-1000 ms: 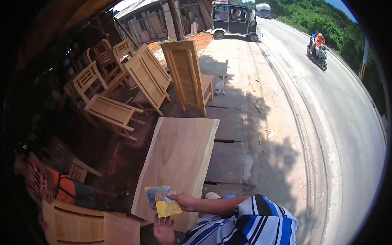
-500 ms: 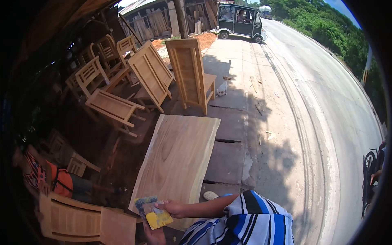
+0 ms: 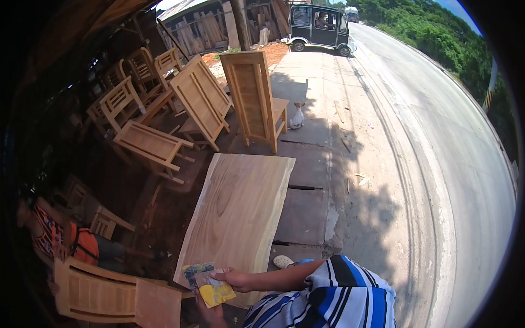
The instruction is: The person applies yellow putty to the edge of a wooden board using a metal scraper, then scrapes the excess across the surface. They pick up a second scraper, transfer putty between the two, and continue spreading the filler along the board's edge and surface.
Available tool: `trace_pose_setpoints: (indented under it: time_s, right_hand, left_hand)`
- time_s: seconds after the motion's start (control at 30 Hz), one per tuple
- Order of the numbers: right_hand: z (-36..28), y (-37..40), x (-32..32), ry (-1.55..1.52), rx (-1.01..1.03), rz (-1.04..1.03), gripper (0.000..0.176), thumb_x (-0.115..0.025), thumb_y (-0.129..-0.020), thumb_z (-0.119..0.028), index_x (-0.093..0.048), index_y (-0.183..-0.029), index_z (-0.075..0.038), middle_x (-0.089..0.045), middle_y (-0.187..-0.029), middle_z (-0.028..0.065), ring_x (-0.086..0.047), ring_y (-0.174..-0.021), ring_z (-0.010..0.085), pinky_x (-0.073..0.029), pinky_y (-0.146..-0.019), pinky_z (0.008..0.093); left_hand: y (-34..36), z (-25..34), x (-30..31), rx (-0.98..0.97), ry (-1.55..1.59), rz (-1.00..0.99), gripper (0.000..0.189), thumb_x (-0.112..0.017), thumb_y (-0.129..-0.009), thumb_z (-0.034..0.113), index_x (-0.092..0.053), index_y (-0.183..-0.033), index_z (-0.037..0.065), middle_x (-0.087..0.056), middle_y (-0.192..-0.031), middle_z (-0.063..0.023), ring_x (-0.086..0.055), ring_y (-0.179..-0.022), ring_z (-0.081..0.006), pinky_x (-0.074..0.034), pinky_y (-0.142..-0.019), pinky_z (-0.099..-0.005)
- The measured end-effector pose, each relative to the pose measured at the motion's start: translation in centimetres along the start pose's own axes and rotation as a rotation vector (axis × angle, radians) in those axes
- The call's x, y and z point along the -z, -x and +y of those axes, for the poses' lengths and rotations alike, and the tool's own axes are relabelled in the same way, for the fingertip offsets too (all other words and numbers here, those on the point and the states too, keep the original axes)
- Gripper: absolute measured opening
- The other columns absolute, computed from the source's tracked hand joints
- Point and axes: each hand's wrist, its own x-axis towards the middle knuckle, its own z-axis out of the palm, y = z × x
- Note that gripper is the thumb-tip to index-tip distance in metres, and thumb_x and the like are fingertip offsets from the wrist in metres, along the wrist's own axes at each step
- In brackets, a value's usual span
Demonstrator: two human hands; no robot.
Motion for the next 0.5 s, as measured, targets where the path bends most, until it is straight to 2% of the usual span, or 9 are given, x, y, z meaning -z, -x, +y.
trace_pose_setpoints:
  time_s: [0.03, 0.23, 0.33, 0.43, 0.5]
  right_hand:
    - [0.0, 0.0, 0.0, 0.008, -0.002, 0.004, 0.030, -0.054, -0.093, -0.024, -0.055, -0.109, 0.001, -0.064, -0.104, 0.0077, -0.063, -0.094, 0.0175, -0.051, -0.083, 0.0293]
    - [0.1, -0.1, -0.1, 0.015, -0.036, -0.004, 0.029, -0.056, -0.092, -0.024, -0.057, -0.106, 0.001, -0.065, -0.101, 0.0077, -0.064, -0.092, 0.0173, -0.052, -0.082, 0.0289]
    - [-0.1, 0.2, -0.4, 0.030, -0.052, -0.027, 0.028, -0.056, -0.092, -0.024, -0.059, -0.104, 0.001, -0.066, -0.100, 0.0074, -0.064, -0.090, 0.0169, -0.052, -0.080, 0.0285]
    - [0.0, -0.2, -0.1, 0.036, -0.056, -0.035, 0.030, -0.055, -0.092, -0.024, -0.056, -0.107, 0.003, -0.065, -0.100, 0.0086, -0.065, -0.090, 0.0186, -0.052, -0.079, 0.0299]
    - [-0.3, 0.0, -0.2, 0.044, -0.050, -0.026, 0.030, -0.055, -0.092, -0.024, -0.057, -0.106, 0.003, -0.065, -0.099, 0.0084, -0.065, -0.089, 0.0186, -0.053, -0.078, 0.0300]
  left_hand:
    - [-0.1, 0.1, 0.3, 0.018, -0.010, -0.008, 0.049, -0.042, -0.095, 0.035, -0.037, -0.131, 0.003, -0.047, -0.128, -0.0162, -0.049, -0.117, -0.0315, -0.038, -0.099, -0.0467]
    - [-1.1, -0.2, 2.0, 0.031, -0.141, 0.045, 0.050, -0.043, -0.093, 0.035, -0.039, -0.130, 0.002, -0.050, -0.125, -0.0157, -0.052, -0.112, -0.0311, -0.041, -0.096, -0.0454]
    - [-1.4, 0.5, 2.0, 0.032, -0.191, -0.105, 0.050, -0.046, -0.091, 0.035, -0.043, -0.127, 0.000, -0.054, -0.120, -0.0150, -0.054, -0.110, -0.0313, -0.042, -0.095, -0.0454]
    - [-0.7, 1.0, -0.2, -0.045, -0.152, 0.008, 0.047, -0.047, -0.091, 0.034, -0.046, -0.124, 0.000, -0.056, -0.116, -0.0144, -0.055, -0.107, -0.0306, -0.043, -0.093, -0.0445]
    - [-1.0, 1.2, 1.3, -0.025, -0.072, 0.010, 0.045, -0.047, -0.091, 0.032, -0.047, -0.124, 0.001, -0.056, -0.117, -0.0143, -0.055, -0.108, -0.0294, -0.043, -0.093, -0.0437]
